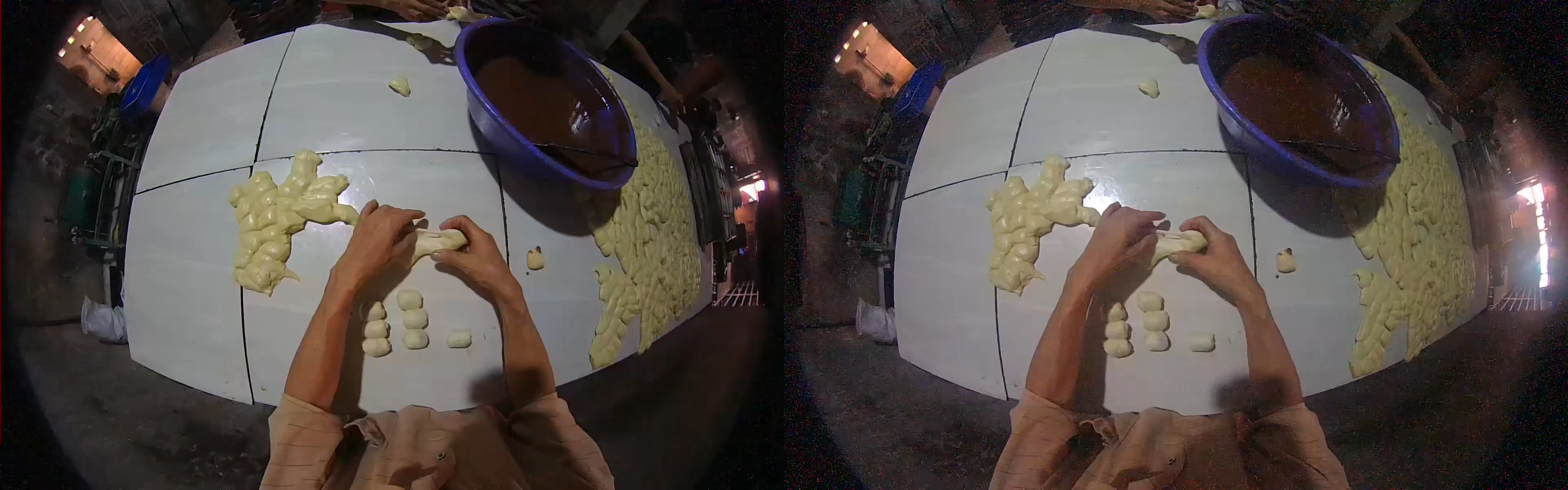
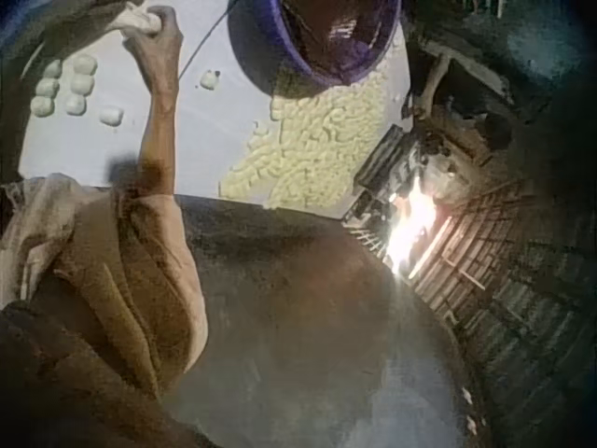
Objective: The person takes a piece of dough, stretches it, adds chocolate filling from a bowl, and folds it into a small bun shape. The person repeats this process and places the finished buns onto a baking tray.
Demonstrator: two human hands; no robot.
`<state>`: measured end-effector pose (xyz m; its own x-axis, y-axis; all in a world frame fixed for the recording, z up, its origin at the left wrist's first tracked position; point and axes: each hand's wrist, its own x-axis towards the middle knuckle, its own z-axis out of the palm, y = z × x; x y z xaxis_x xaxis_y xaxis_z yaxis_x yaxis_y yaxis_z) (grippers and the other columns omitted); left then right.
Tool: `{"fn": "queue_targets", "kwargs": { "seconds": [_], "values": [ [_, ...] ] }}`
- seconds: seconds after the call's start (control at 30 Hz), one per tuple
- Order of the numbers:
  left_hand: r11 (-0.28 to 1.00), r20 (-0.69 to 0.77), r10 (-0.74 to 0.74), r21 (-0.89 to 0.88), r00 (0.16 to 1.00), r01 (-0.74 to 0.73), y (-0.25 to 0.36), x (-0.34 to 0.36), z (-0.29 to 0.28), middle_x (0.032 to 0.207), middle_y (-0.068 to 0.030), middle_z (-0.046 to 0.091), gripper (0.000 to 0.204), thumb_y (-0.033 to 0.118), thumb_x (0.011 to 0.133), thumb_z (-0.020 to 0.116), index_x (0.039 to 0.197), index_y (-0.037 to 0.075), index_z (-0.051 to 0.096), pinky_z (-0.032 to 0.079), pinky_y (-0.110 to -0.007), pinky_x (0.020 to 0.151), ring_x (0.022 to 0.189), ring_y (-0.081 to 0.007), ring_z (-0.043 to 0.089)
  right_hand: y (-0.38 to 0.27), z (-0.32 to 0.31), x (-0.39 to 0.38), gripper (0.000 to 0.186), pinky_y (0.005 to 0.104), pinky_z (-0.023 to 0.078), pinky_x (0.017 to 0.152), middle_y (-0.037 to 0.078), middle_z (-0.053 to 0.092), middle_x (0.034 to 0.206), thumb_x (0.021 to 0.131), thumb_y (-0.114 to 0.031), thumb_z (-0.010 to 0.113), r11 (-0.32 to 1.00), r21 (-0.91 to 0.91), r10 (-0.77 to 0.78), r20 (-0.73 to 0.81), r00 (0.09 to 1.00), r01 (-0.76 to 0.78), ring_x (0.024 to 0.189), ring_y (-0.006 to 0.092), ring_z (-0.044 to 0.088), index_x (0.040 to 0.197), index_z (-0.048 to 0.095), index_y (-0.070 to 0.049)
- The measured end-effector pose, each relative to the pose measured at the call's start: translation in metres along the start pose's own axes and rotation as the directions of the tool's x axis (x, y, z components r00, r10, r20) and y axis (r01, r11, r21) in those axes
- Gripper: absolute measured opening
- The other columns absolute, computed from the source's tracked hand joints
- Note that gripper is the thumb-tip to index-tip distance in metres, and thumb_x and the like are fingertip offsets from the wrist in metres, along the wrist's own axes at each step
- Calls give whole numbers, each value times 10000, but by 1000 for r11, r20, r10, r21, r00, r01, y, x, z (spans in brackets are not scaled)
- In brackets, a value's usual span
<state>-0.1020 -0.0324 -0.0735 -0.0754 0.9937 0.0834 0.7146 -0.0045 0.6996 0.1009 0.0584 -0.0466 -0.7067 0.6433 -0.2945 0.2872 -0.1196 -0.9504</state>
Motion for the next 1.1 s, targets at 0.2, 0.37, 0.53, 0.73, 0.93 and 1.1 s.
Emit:
{"fn": "queue_targets", "kwargs": {
  "seconds": [0.2,0.37,0.53,0.73,0.93,1.1],
  "values": [
    [994,-38,7,107,999,-3,20,-11,4,1307,-99,605,653,276,789,747,1385,156,509,177,-661,1146,1266,-253,517,9,8,8,321,359,522,748,162,686,976,813,-155,723,806,-540,-296,-12,955,243,846,255,672,1086,658,3],
    [935,114,14,350,993,-54,31,3,22,1242,40,645,367,254,783,745,1145,213,699,160,-647,1172,1311,-187,489,2,6,1,162,258,449,578,20,594,724,848,-113,660,990,-136,-49,-120,992,32,672,71,542,959,672,4],
    [933,-27,116,347,993,-100,26,-8,25,1187,43,634,224,247,827,679,1042,201,716,206,-665,1143,1260,-193,505,-17,-15,-17,75,213,403,584,-8,576,732,797,-69,656,987,130,97,10,995,-97,649,56,503,858,639,-30],
    [932,-56,30,362,998,-7,45,-14,27,1434,-134,447,717,421,769,761,1382,148,508,204,-718,1095,1396,-338,344,-12,-51,-59,233,280,564,774,99,674,1006,844,-88,702,817,575,0,-61,998,35,839,144,657,1047,642,10],
    [974,61,-158,-153,986,166,124,-6,7,1312,-209,604,835,458,735,836,1397,50,532,454,-450,1015,1223,-325,579,-9,-41,-71,396,301,586,852,99,642,1173,978,-134,602,809,586,-21,-61,998,53,1012,178,665,1333,528,24],
    [693,119,-329,-644,937,325,132,-5,36,913,-82,740,317,257,905,730,1051,-24,736,523,-285,812,879,-125,660,-12,-50,-83,326,227,571,619,75,656,1114,950,-188,666,987,162,61,-263,963,-18,960,126,660,1200,615,15]
  ]
}}
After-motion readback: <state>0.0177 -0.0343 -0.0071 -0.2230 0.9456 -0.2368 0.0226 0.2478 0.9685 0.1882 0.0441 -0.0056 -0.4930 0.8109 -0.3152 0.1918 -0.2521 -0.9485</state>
